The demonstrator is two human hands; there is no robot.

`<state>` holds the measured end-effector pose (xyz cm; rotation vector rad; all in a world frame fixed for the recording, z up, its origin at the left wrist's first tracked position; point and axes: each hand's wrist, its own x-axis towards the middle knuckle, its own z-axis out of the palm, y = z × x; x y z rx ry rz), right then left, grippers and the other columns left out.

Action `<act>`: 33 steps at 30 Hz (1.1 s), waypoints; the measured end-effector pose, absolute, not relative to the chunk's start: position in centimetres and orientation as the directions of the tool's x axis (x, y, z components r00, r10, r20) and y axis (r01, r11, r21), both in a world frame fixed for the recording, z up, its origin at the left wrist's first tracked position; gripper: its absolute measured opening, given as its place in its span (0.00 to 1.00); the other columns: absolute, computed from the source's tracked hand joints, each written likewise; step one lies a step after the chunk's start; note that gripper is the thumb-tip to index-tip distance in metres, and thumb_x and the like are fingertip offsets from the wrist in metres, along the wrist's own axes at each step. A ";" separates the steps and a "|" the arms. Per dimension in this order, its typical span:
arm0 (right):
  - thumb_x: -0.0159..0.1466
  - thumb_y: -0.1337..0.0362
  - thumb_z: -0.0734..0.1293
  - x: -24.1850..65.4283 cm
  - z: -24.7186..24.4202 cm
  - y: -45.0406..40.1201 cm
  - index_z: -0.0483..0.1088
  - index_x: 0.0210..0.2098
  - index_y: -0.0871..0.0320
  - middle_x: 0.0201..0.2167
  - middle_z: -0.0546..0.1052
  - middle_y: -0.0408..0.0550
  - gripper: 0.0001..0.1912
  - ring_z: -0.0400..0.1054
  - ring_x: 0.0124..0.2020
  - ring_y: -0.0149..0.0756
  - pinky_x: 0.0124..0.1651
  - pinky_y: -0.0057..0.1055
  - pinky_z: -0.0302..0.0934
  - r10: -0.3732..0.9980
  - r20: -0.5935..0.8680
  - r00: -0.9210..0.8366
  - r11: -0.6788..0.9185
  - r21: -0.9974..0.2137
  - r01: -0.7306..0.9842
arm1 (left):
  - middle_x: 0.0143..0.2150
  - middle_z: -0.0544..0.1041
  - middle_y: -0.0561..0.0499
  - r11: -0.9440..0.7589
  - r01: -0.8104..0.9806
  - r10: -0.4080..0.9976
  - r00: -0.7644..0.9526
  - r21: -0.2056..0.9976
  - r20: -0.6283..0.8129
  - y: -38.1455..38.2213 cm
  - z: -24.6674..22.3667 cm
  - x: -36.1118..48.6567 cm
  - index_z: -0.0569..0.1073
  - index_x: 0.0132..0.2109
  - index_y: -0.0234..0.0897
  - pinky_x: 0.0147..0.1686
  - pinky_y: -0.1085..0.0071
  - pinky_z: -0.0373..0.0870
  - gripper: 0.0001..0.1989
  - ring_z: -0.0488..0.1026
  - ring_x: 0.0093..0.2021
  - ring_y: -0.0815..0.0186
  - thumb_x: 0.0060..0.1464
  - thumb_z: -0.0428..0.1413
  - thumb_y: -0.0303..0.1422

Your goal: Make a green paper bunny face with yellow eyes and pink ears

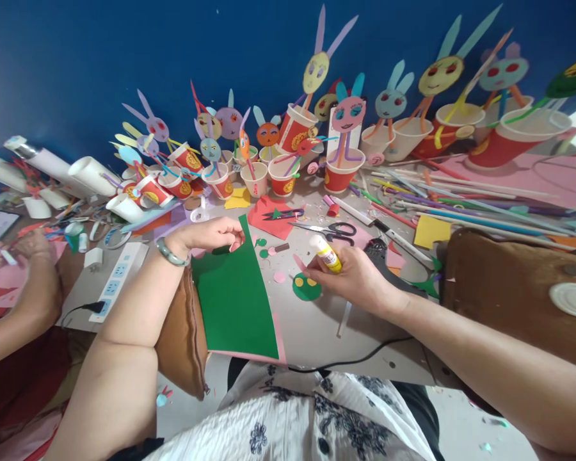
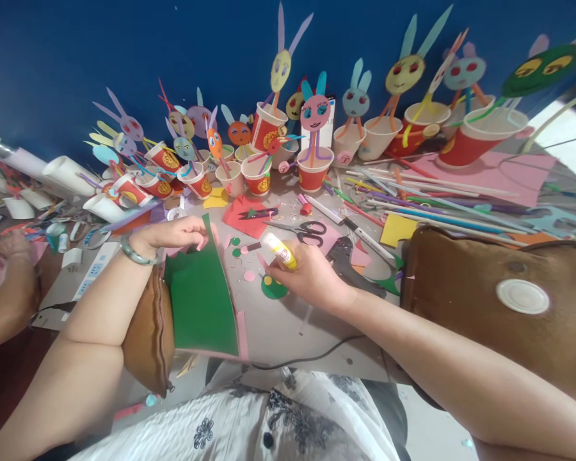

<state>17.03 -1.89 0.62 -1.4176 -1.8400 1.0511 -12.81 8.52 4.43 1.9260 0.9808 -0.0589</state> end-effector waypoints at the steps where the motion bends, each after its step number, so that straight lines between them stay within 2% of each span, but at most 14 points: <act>1: 0.57 0.55 0.69 17.0 0.7 -1.9 0.62 0.20 0.55 0.17 0.70 0.41 0.16 0.60 0.20 0.30 0.26 0.30 0.55 0.963 -0.022 -0.268 0.121 -0.856 0.503 | 0.26 0.75 0.52 -0.235 0.660 0.613 0.670 0.714 -0.418 8.4 4.4 -12.6 0.73 0.30 0.36 0.20 0.78 0.62 0.08 0.68 0.22 0.71 0.45 0.50 0.32; 5: 0.56 0.56 0.69 17.0 0.6 -1.9 0.58 0.20 0.55 0.19 0.72 0.42 0.17 0.64 0.22 0.32 0.26 0.30 0.56 0.963 -0.027 -0.266 0.109 -0.869 0.483 | 0.22 0.74 0.52 -0.237 0.758 0.734 0.549 0.608 -0.399 7.9 4.1 -11.3 0.69 0.24 0.36 0.20 0.77 0.59 0.10 0.66 0.19 0.72 0.51 0.49 0.33; 10: 0.56 0.56 0.69 17.0 0.3 -1.9 0.57 0.20 0.54 0.18 0.72 0.41 0.18 0.65 0.21 0.32 0.25 0.29 0.55 0.962 -0.036 -0.271 0.100 -0.875 0.474 | 0.19 0.73 0.57 -0.276 0.848 0.877 0.415 0.452 -0.241 7.5 2.9 -9.8 0.68 0.30 0.38 0.23 0.75 0.58 0.02 0.67 0.20 0.70 0.50 0.54 0.30; 12: 0.55 0.57 0.69 17.0 0.4 -1.8 0.57 0.20 0.55 0.18 0.72 0.41 0.17 0.64 0.21 0.31 0.25 0.29 0.55 0.962 -0.034 -0.269 0.101 -0.875 0.473 | 0.21 0.74 0.56 -0.330 0.868 0.888 0.419 0.371 -0.189 7.4 2.1 -9.5 0.69 0.32 0.38 0.25 0.73 0.58 0.02 0.69 0.23 0.68 0.50 0.56 0.30; 15: 0.55 0.57 0.69 17.0 0.4 -1.8 0.57 0.20 0.55 0.18 0.71 0.41 0.17 0.63 0.20 0.31 0.24 0.29 0.54 0.964 -0.034 -0.263 0.099 -0.874 0.476 | 0.31 0.77 0.50 -0.434 0.866 0.877 0.469 0.249 -0.103 7.4 0.9 -9.3 0.71 0.33 0.37 0.29 0.71 0.60 0.00 0.71 0.29 0.65 0.51 0.56 0.29; 17: 0.55 0.57 0.69 17.0 0.5 -1.8 0.57 0.20 0.55 0.18 0.71 0.41 0.18 0.62 0.20 0.30 0.24 0.29 0.54 0.964 -0.032 -0.262 0.100 -0.874 0.476 | 0.35 0.77 0.48 -0.477 0.852 0.864 0.500 0.218 -0.062 7.5 0.2 -9.4 0.72 0.35 0.37 0.32 0.70 0.62 0.02 0.72 0.32 0.64 0.52 0.56 0.27; 24: 0.56 0.54 0.70 17.0 0.5 -1.9 0.58 0.20 0.55 0.16 0.69 0.39 0.18 0.59 0.20 0.29 0.24 0.29 0.54 0.969 -0.007 -0.246 0.119 -0.863 0.491 | 0.35 0.76 0.48 -0.508 0.831 0.839 0.537 0.228 -0.088 8.7 -1.0 -9.8 0.73 0.35 0.36 0.34 0.70 0.63 0.03 0.70 0.33 0.65 0.53 0.55 0.28; 30: 0.56 0.53 0.69 17.2 0.6 -1.8 0.63 0.22 0.55 0.17 0.69 0.40 0.16 0.58 0.20 0.29 0.25 0.29 0.54 0.973 0.021 -0.232 0.139 -0.853 0.504 | 0.25 0.71 0.53 -0.457 0.814 0.847 0.521 0.358 -0.102 8.9 -0.9 -9.8 0.71 0.28 0.37 0.30 0.71 0.60 0.05 0.64 0.25 0.68 0.52 0.52 0.27; 33: 0.56 0.53 0.69 17.3 0.8 -1.8 0.64 0.22 0.56 0.17 0.70 0.40 0.16 0.59 0.21 0.30 0.25 0.29 0.55 0.973 0.042 -0.225 0.155 -0.845 0.511 | 0.25 0.71 0.54 -0.435 0.795 0.858 0.508 0.423 -0.072 8.9 -0.5 -9.8 0.71 0.29 0.36 0.29 0.73 0.61 0.05 0.65 0.24 0.70 0.51 0.52 0.28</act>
